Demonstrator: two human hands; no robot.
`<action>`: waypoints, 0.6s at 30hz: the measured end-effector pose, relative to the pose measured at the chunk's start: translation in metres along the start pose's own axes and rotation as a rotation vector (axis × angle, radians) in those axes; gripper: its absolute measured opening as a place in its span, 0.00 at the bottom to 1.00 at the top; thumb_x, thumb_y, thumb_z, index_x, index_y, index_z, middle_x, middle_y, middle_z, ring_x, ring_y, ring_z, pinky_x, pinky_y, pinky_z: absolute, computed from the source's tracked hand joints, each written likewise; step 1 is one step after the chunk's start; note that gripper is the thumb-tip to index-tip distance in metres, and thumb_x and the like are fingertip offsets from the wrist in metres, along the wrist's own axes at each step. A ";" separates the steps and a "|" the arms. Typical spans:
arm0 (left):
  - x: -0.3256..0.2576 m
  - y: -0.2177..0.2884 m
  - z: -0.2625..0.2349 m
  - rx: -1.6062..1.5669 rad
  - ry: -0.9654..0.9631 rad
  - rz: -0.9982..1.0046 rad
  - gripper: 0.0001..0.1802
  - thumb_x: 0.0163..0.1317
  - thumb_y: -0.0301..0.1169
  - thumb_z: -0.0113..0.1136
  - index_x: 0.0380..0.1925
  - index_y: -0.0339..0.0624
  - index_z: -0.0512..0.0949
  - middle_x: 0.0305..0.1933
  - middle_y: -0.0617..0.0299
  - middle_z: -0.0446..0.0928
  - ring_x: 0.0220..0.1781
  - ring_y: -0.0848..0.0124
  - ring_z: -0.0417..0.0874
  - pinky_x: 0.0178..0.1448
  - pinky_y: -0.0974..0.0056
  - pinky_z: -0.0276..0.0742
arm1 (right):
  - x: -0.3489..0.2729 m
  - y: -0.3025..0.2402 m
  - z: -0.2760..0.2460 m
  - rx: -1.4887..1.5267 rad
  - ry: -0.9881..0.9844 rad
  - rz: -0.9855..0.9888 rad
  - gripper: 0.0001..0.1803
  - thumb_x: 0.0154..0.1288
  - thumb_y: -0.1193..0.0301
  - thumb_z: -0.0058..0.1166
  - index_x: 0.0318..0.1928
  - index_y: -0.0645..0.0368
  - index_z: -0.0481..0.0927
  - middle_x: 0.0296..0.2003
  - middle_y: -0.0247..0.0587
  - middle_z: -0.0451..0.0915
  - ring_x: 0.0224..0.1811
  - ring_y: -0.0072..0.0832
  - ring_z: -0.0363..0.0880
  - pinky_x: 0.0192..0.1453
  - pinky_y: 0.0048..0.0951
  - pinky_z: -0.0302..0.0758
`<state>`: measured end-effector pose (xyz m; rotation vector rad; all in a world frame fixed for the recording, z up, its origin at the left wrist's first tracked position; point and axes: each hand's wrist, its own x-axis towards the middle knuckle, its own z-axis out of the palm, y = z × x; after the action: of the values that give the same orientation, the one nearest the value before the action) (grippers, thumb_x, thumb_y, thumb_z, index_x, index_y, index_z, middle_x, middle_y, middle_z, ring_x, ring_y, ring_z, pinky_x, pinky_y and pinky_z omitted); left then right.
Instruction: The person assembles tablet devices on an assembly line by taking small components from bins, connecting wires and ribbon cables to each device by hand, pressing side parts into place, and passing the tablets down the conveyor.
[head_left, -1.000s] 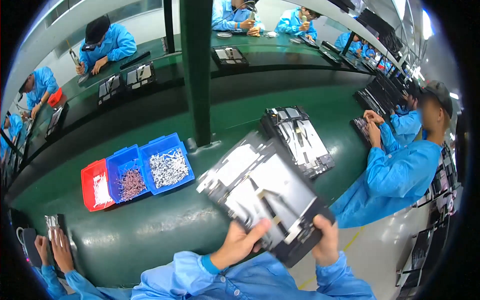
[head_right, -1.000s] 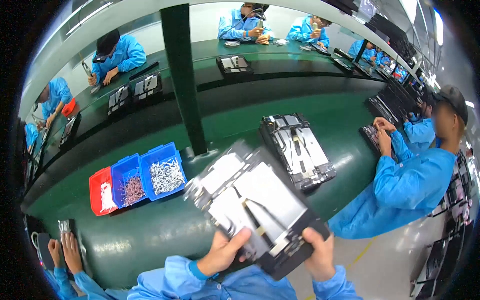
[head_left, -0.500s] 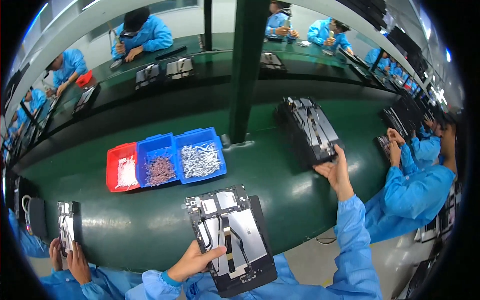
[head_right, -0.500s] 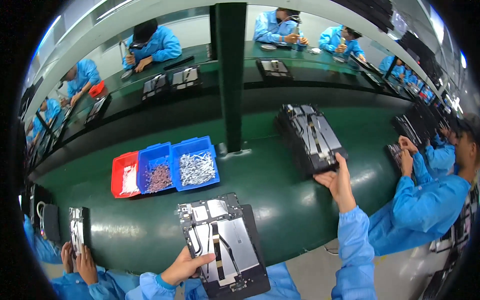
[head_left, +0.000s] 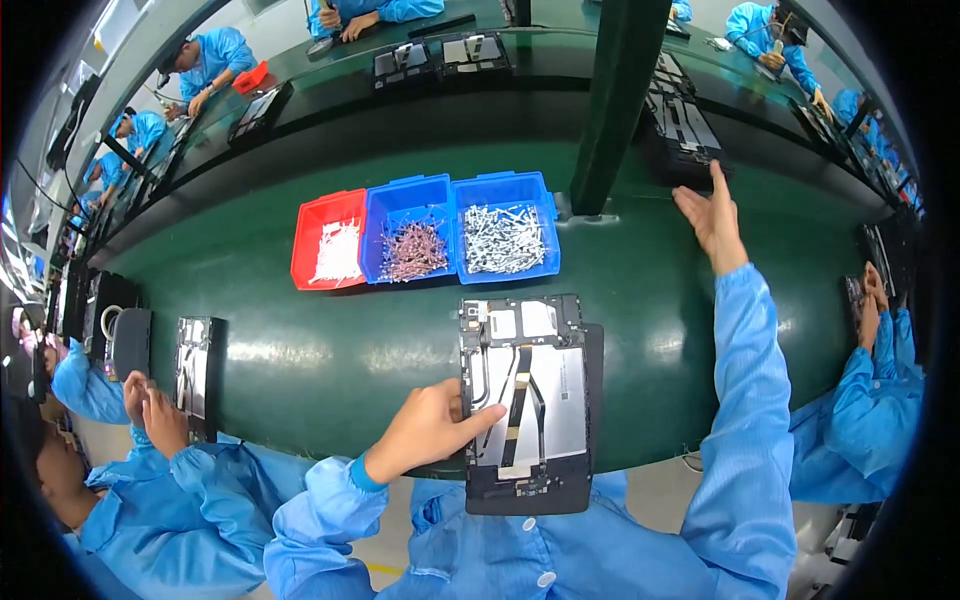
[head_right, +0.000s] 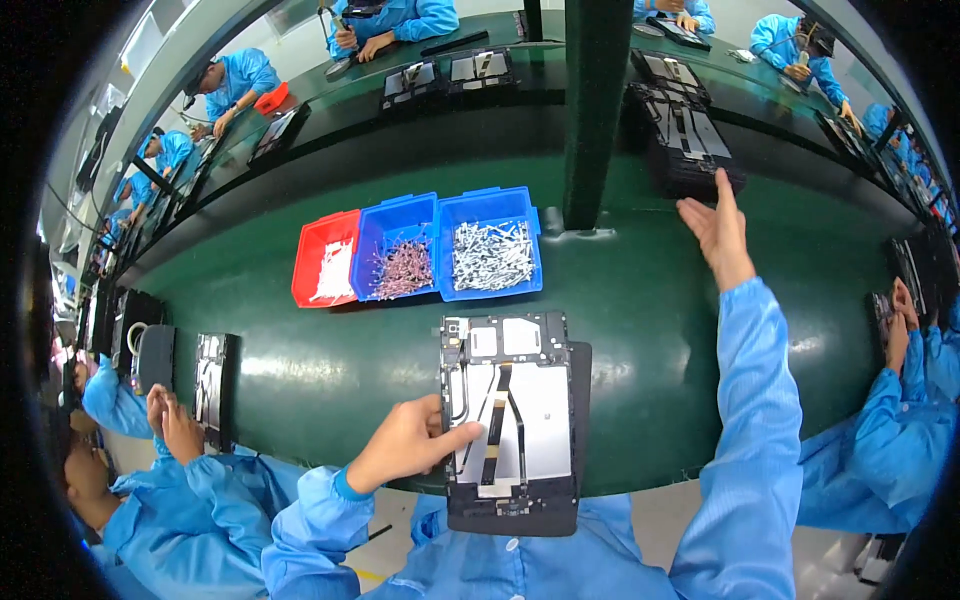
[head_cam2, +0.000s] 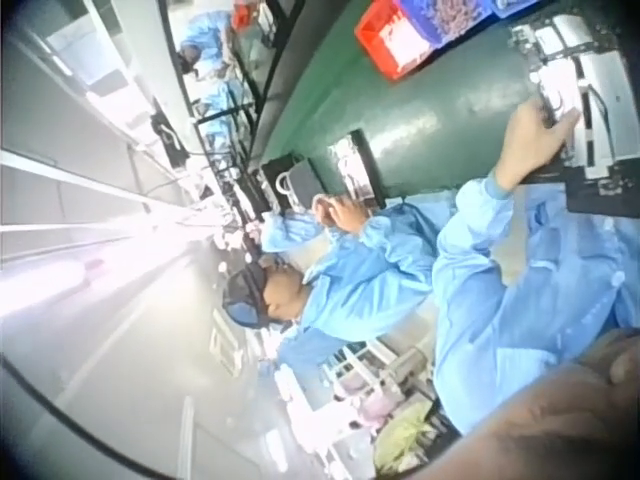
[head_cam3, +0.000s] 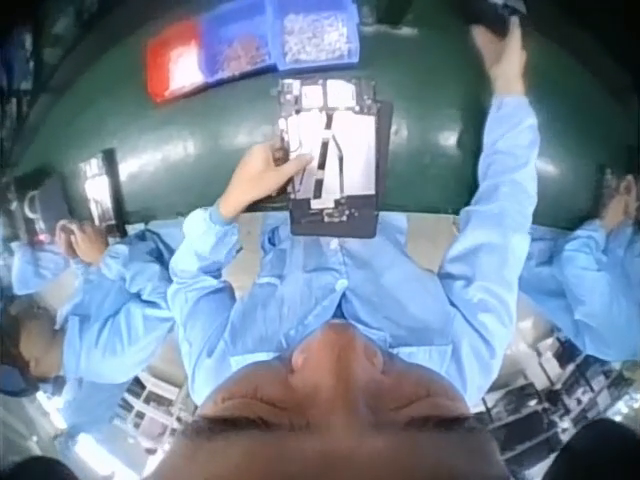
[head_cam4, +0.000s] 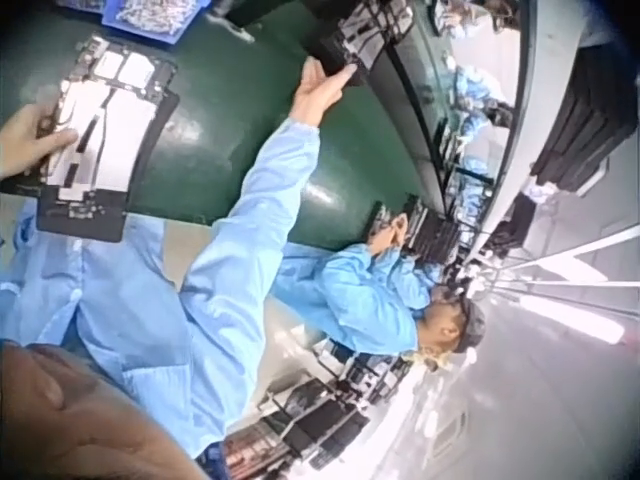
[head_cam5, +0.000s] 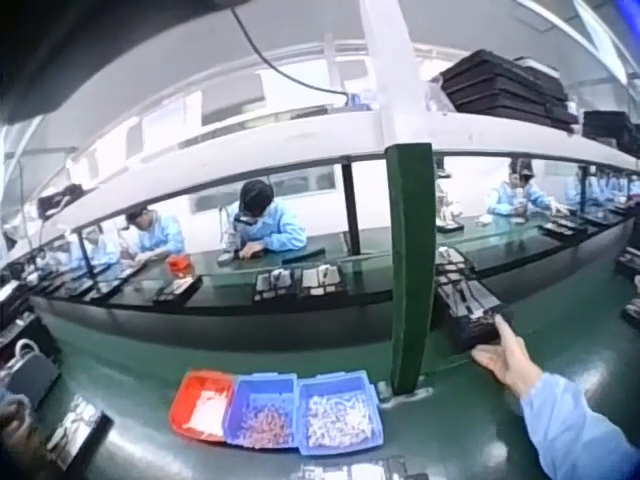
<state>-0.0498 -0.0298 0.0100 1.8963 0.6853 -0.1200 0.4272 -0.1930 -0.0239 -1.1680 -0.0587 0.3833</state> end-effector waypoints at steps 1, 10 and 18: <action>-0.003 0.000 -0.006 0.004 0.004 -0.009 0.28 0.59 0.50 0.71 0.38 0.29 0.81 0.23 0.55 0.82 0.21 0.71 0.81 0.26 0.63 0.78 | -0.019 0.014 0.007 -0.046 0.060 0.005 0.47 0.65 0.45 0.61 0.73 0.60 0.59 0.48 0.67 0.78 0.44 0.44 0.84 0.46 0.37 0.83; -0.074 0.008 0.015 0.522 -0.070 0.158 0.70 0.41 0.58 0.79 0.72 0.27 0.49 0.34 0.46 0.80 0.31 0.53 0.85 0.35 0.56 0.82 | -0.215 0.021 0.079 -1.379 -0.777 -0.394 0.28 0.73 0.53 0.50 0.65 0.55 0.72 0.24 0.56 0.81 0.28 0.53 0.82 0.35 0.45 0.77; -0.075 -0.002 0.031 0.575 -0.054 0.412 0.64 0.49 0.46 0.76 0.76 0.35 0.43 0.32 0.49 0.74 0.26 0.54 0.82 0.30 0.55 0.81 | -0.228 0.030 0.065 -1.250 -0.734 -0.525 0.17 0.71 0.64 0.54 0.37 0.70 0.80 0.29 0.61 0.81 0.32 0.55 0.81 0.37 0.49 0.78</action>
<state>-0.1061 -0.0871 0.0244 2.5362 0.2159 -0.1117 0.1906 -0.1992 0.0101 -2.0815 -1.3792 0.2673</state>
